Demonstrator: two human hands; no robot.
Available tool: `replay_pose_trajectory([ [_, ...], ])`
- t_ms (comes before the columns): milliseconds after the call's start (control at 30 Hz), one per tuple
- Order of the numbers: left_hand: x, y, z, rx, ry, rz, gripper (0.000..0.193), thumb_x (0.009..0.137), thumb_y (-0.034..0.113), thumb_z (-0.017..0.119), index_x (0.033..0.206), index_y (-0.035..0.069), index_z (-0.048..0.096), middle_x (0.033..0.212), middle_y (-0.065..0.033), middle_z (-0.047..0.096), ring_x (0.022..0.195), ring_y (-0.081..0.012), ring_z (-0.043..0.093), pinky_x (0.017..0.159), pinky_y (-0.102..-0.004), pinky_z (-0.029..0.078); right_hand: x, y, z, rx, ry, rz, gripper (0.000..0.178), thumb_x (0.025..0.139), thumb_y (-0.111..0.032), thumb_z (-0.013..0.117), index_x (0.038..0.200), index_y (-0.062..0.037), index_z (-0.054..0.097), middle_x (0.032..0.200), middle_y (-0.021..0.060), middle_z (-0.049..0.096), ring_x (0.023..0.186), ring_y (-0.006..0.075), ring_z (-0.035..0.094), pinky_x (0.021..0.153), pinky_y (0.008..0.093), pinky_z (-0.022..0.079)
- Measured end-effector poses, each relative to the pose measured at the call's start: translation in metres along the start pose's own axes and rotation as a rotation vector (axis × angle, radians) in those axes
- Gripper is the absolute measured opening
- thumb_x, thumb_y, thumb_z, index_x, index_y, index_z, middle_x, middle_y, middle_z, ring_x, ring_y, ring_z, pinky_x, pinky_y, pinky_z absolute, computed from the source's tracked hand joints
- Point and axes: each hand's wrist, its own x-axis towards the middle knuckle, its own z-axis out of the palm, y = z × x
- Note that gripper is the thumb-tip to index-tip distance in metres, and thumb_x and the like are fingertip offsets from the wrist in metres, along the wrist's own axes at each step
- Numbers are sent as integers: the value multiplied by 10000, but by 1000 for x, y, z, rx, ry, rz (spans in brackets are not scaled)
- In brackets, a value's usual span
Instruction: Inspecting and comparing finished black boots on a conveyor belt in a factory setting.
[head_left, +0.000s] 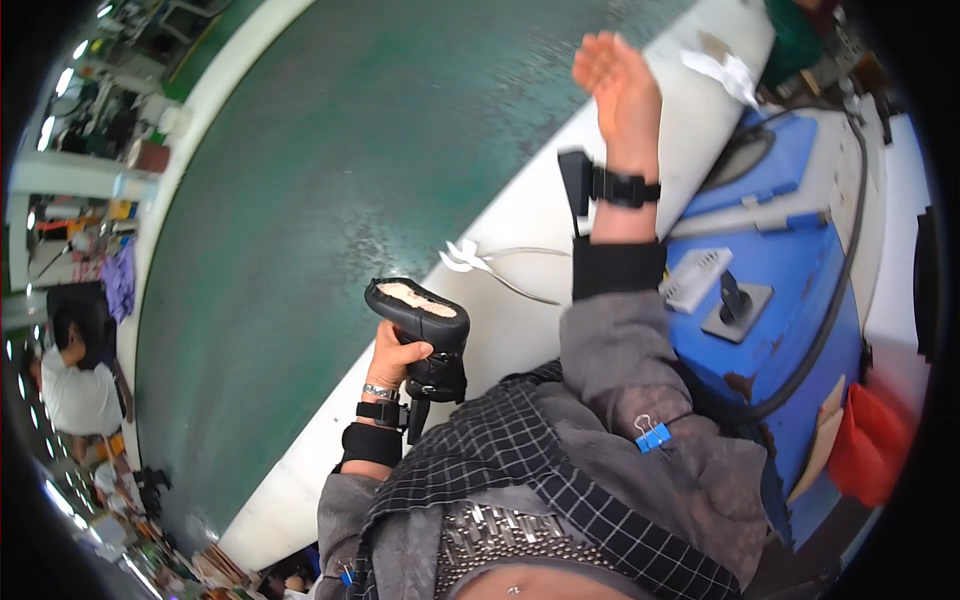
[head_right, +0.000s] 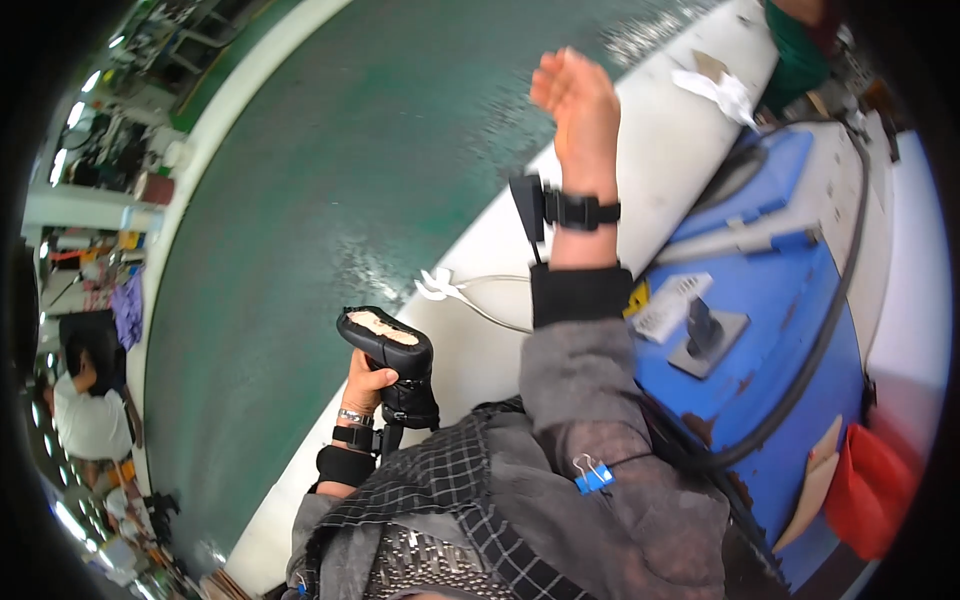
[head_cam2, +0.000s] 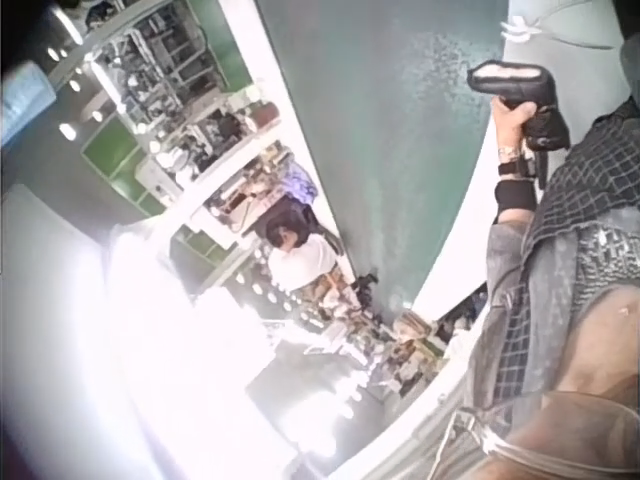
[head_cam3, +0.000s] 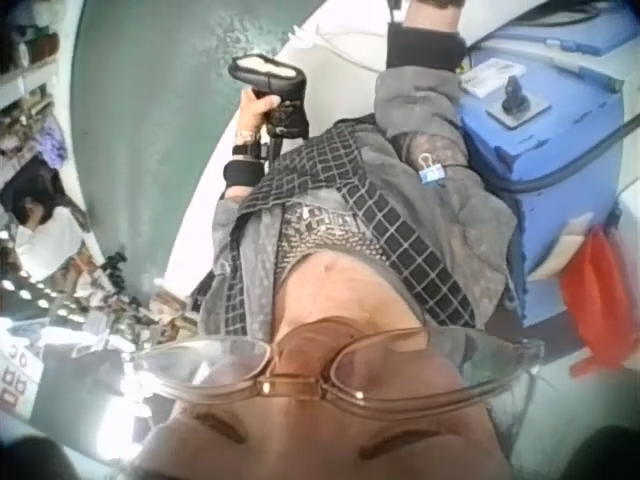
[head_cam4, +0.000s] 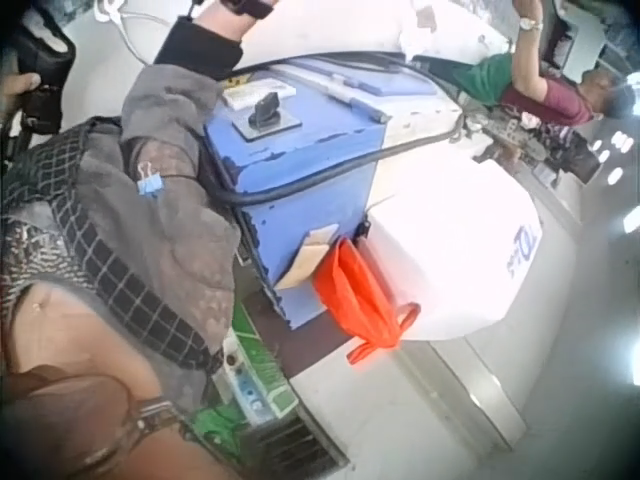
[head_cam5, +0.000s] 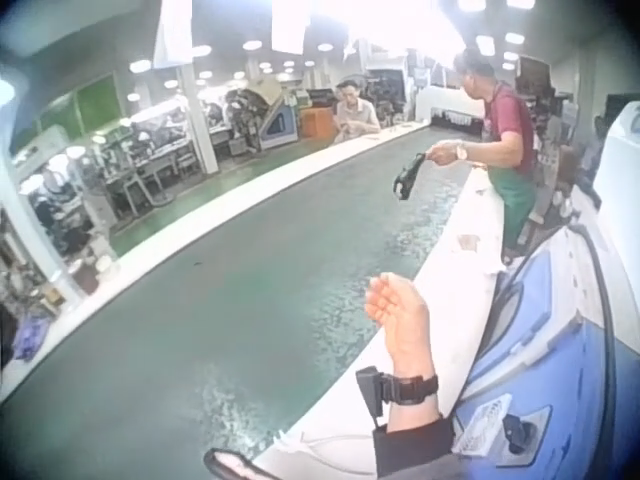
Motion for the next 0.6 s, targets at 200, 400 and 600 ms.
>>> replay_pose_trajectory([
  [200,-23,22,-22,-203,90,133,774,510,177,802,1204,15,498,1089,-83,619,1000,-223,608,915,-322,473,-84,56,61,-248,-203,453,272,901,-229,545,1080,-25,567,1004,91,631,836,158,606,747,302,494],
  [400,-32,9,-31,-371,113,190,836,506,160,808,1256,42,456,1132,-78,597,1042,-234,592,938,-326,459,-138,69,97,-222,-576,627,225,874,-170,581,1040,-17,585,970,70,635,832,113,579,737,258,464],
  [600,-35,5,-28,-289,113,250,816,461,265,862,1157,10,522,1013,-69,601,904,-188,605,835,-303,496,-162,56,108,-288,-804,719,267,836,-144,600,1077,-30,583,1026,70,628,888,119,584,802,270,464],
])
